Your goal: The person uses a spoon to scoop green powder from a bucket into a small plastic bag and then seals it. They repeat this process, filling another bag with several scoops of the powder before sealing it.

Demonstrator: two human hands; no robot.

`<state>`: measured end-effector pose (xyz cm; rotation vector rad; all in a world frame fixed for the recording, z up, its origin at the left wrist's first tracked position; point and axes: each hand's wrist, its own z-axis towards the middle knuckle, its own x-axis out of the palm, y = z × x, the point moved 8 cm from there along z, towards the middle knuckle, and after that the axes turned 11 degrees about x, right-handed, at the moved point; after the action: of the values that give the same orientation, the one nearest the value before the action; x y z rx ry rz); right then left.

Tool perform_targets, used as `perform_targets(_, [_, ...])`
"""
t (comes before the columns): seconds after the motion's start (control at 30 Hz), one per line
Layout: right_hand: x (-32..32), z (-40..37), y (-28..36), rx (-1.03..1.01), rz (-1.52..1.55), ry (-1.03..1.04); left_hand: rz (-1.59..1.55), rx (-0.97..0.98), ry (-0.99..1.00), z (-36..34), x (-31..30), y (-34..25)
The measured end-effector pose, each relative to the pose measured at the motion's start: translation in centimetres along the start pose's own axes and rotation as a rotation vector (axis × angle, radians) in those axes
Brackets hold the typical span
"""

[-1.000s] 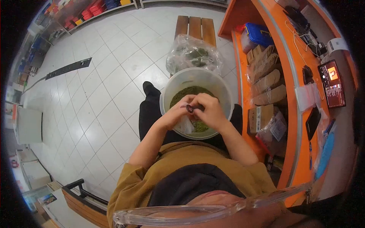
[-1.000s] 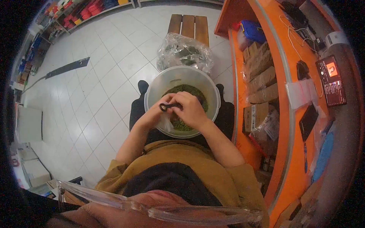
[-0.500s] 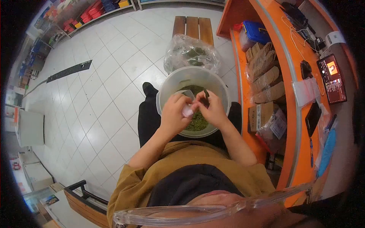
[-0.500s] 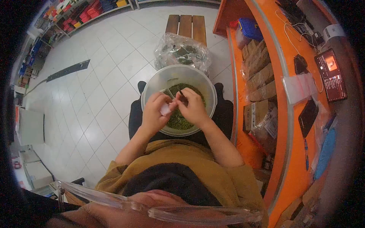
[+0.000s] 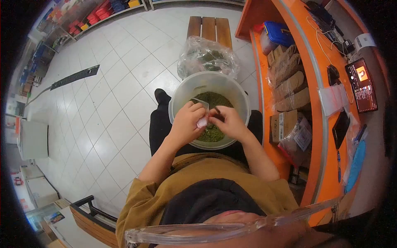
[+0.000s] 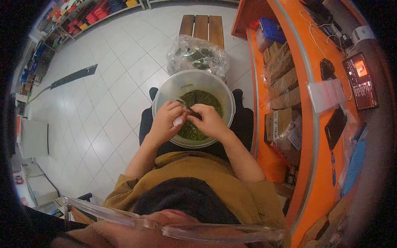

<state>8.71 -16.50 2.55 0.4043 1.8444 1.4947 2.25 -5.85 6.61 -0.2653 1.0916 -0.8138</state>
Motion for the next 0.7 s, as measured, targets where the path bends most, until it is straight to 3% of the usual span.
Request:
perform_targets(0.17, [0.7, -0.4, 3.0, -0.141, -0.142, -0.028, 0.106, 0.020, 0.000, -0.1, -0.4, -0.4])
perform_targets(0.27, [-0.3, -0.3, 3.6, -0.196, -0.318, -0.266, 0.262, -0.068, -0.070, -0.7, -0.9, 0.1])
perform_targets(0.37, [-0.7, 0.0, 2.7, -0.129, -0.300, -0.318, 0.344, -0.206, -0.113, -1.3, -1.6, 1.2])
perform_targets(0.47, [0.2, -0.2, 3.3, -0.108, -0.388, -0.326, 0.365, -0.371, -0.028, -1.7, -1.6, 1.8])
perform_targets(0.57, [1.6, -0.8, 3.9, -0.251, -0.428, -0.214, 0.229, -0.376, 0.015, -1.7, -1.6, 1.3])
perform_targets(0.7, [1.7, -0.6, 4.3, -0.197, -0.463, -0.209, 0.102, -0.138, 0.037, -1.2, -0.9, 0.3])
